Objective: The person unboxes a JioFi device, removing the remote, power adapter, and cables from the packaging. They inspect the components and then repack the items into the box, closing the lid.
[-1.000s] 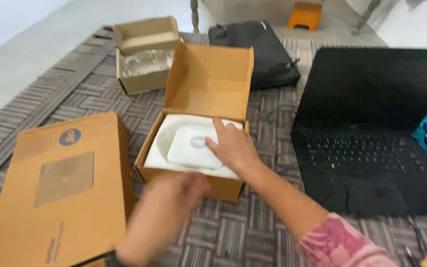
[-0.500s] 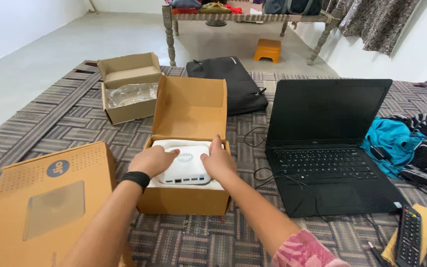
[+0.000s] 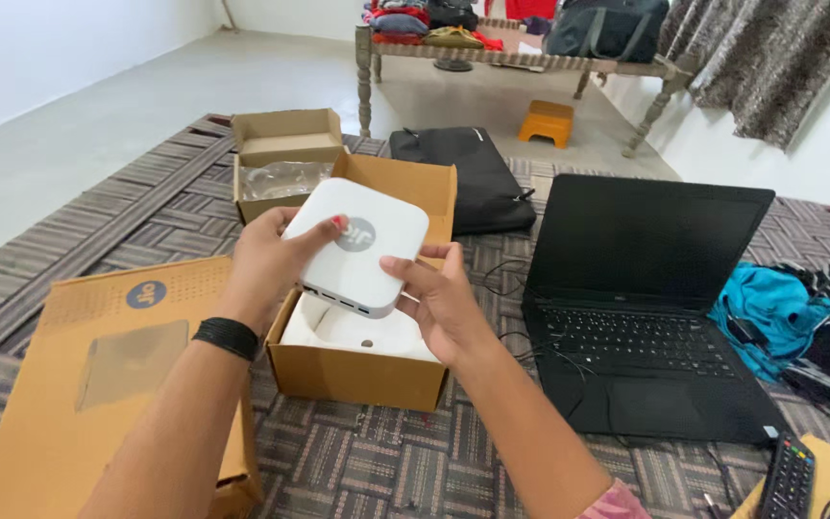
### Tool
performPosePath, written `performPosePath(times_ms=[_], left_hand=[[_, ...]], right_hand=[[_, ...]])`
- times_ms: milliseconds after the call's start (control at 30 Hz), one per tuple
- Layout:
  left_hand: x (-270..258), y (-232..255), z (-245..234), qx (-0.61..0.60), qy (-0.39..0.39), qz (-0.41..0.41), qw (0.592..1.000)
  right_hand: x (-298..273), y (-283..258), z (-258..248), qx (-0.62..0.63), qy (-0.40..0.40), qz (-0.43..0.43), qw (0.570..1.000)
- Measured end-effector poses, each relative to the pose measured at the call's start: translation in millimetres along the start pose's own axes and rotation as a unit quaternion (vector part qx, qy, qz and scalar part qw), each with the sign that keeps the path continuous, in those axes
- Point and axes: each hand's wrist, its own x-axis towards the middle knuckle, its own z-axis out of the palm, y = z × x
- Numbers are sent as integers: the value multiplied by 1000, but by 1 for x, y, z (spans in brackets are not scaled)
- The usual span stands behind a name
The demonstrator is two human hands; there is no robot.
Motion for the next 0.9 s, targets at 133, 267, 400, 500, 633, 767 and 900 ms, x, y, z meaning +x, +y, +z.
performPosePath(times_ms=[133,267,400,500,633,767,900], left_hand=[[-2,-20,-3,-54,36,93,994],[0,-29,-14,-101,-19,45,994],[-17,-51,-19,218,-57,-10,974],[-29,-71,-14,429,-62,118,893],[-27,-98,-1,521,-92,195,826],[-27,-114,17,511,-254,271,775],[-28,-108,28,555,-314,183,748]], right_hand=[[-15,-7,6,-30,-18,11,999],[-25,-3,-9,-67,7,1,998],[-42,14,-55,-121,-22,-8,992],[-80,51,-84,-149,-95,48,983],[-126,100,-100,-226,-72,196,951],[-148,128,-98,-223,-11,159,962],[-154,124,-102,-450,49,-15,892]])
